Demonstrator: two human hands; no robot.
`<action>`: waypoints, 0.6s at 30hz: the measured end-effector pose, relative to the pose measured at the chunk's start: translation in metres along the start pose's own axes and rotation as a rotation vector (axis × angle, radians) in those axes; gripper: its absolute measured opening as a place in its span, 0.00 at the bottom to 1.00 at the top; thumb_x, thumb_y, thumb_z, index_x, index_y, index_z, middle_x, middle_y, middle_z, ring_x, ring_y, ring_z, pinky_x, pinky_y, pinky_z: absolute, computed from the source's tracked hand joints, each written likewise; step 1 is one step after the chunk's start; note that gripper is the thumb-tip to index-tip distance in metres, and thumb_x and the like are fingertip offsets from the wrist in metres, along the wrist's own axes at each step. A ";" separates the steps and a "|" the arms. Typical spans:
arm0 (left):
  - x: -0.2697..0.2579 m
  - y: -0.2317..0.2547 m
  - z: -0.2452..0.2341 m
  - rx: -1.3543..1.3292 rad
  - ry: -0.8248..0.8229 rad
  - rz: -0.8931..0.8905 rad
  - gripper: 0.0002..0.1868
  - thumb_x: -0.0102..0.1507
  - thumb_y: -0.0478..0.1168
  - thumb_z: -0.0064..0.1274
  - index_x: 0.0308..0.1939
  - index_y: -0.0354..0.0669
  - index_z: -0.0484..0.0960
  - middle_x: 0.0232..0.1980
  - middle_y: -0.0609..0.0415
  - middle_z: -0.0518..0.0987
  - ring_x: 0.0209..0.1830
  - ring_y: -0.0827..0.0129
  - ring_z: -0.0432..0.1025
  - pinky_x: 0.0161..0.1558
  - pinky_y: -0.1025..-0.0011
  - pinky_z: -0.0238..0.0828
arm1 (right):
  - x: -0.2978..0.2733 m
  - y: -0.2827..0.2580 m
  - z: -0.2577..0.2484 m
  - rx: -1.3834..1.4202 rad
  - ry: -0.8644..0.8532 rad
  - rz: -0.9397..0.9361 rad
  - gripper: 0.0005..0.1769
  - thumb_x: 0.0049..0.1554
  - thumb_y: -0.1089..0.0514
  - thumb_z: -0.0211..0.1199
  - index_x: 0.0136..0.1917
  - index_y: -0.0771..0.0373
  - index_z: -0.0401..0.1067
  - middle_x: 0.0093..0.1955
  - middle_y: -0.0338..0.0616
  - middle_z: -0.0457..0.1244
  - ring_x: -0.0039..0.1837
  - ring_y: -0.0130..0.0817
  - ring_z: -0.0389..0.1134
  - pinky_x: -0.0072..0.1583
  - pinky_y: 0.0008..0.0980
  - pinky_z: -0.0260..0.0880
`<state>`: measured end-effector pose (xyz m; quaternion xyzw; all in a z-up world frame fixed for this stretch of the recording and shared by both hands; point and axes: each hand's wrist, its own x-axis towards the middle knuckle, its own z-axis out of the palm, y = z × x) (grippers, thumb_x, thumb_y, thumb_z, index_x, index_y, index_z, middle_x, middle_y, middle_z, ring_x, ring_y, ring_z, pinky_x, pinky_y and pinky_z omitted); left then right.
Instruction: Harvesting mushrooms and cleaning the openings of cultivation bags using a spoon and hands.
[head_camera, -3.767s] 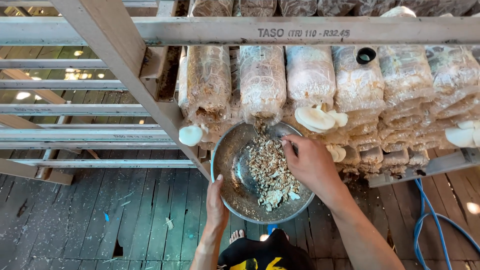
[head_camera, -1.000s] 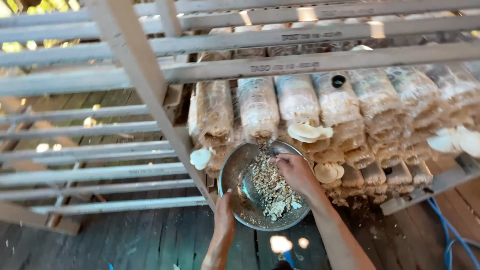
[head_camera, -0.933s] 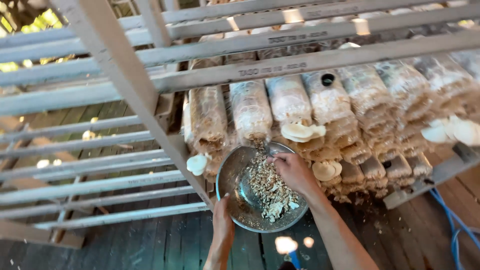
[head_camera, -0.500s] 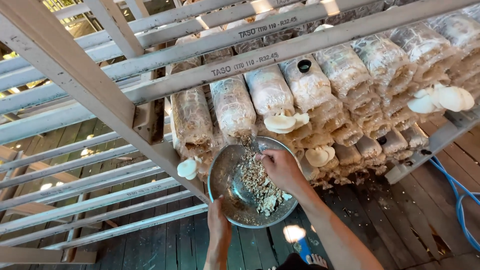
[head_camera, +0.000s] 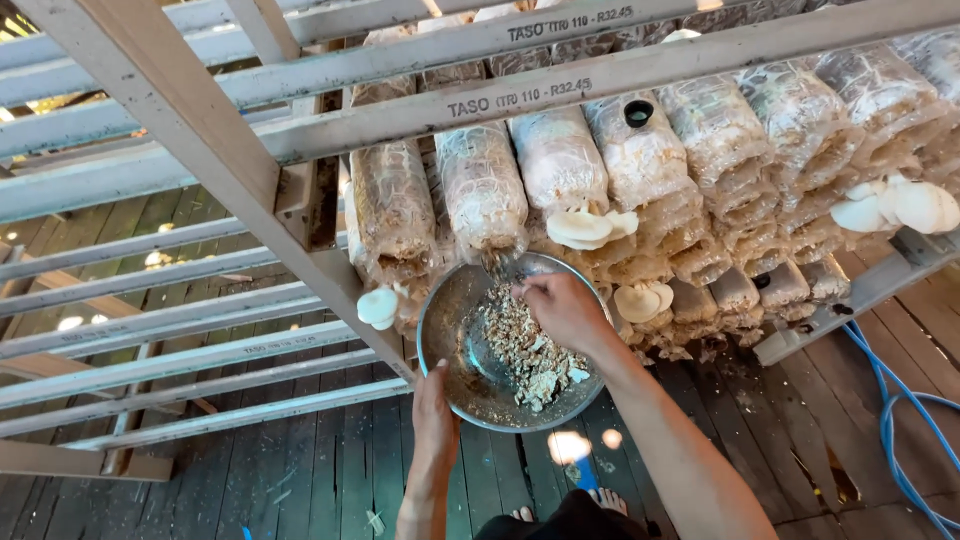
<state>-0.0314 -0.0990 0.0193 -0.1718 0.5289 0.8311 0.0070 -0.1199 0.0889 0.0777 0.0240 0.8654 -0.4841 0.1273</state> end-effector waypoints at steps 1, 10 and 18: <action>0.002 -0.002 -0.001 -0.004 0.002 -0.001 0.32 0.66 0.47 0.37 0.74 0.42 0.67 0.68 0.42 0.76 0.66 0.52 0.71 0.57 0.55 0.69 | -0.003 -0.003 -0.002 -0.004 -0.002 0.000 0.18 0.68 0.54 0.50 0.61 0.58 0.79 0.30 0.36 0.61 0.25 0.22 0.46 0.29 0.25 0.46; 0.005 0.001 -0.001 0.024 0.046 -0.023 0.28 0.66 0.45 0.38 0.69 0.42 0.72 0.66 0.48 0.76 0.64 0.59 0.69 0.57 0.61 0.63 | -0.003 -0.017 -0.009 -0.056 -0.047 0.017 0.19 0.67 0.55 0.48 0.59 0.56 0.80 0.26 0.34 0.54 0.25 0.24 0.46 0.32 0.28 0.51; 0.001 0.011 0.001 0.103 0.071 -0.065 0.31 0.65 0.48 0.39 0.71 0.44 0.72 0.68 0.52 0.76 0.66 0.64 0.67 0.59 0.65 0.62 | -0.015 -0.015 -0.014 0.186 0.004 -0.006 0.18 0.68 0.57 0.50 0.57 0.60 0.81 0.22 0.32 0.50 0.23 0.23 0.44 0.29 0.24 0.44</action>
